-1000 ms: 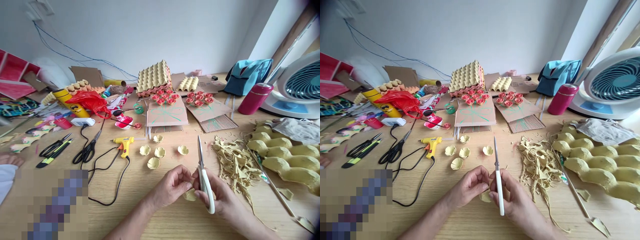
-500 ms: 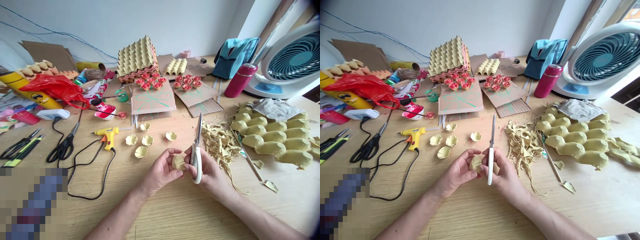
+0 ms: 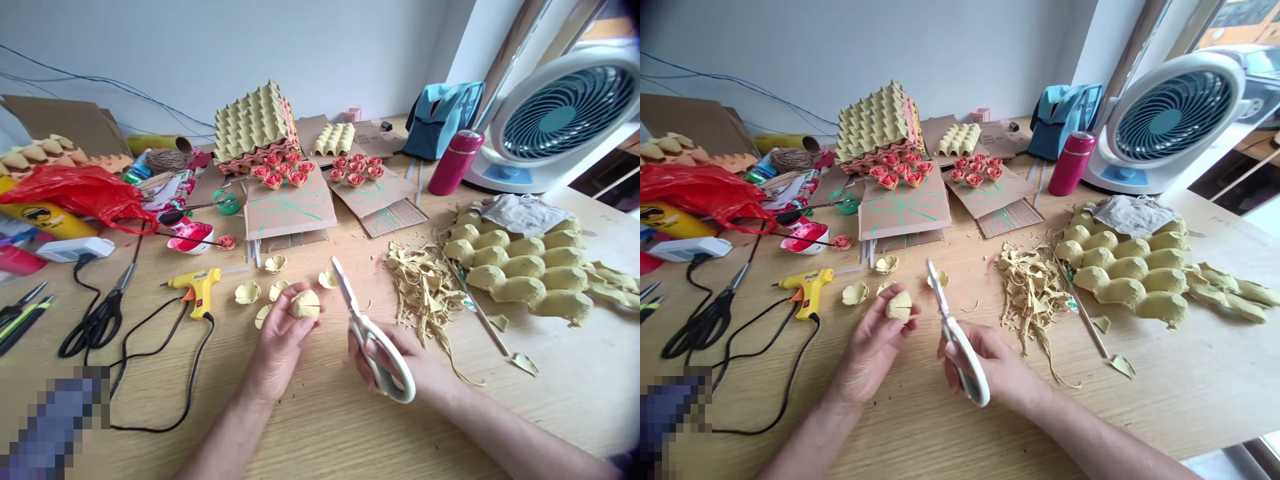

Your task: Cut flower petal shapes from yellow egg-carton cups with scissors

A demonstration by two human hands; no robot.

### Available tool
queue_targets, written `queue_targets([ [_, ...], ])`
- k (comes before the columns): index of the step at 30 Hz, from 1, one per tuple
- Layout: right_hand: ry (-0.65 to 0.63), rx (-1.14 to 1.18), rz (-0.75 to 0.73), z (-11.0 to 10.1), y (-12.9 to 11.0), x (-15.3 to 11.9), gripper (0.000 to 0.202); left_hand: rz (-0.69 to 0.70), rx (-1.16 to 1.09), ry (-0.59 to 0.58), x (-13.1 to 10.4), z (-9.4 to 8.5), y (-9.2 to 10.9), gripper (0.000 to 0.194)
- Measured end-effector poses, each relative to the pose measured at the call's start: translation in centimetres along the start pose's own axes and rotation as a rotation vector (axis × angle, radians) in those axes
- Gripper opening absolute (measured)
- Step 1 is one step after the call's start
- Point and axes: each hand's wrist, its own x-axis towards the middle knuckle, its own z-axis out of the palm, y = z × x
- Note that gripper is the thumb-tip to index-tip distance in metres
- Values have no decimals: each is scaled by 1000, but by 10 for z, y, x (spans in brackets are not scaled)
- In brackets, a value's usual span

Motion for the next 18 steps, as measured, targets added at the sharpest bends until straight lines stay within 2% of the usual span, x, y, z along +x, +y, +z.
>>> queue_targets([
  [4,-189,180,83,3,8,1,61,90,-39,41,2,-5,4,46],
  [8,-257,330,79,2,16,3,60,32,-55,8,-2,-4,1,49],
  [10,-215,319,53,1,16,3,59,-8,-43,-1,-3,-2,-1,48],
  [12,-110,237,17,-1,12,4,58,-37,-10,-9,-4,0,-3,47],
  [15,36,17,5,-3,2,2,57,-40,48,4,-3,3,-4,48],
  [18,90,-213,-16,-5,-6,-1,49,-17,64,34,-2,3,-4,45],
])
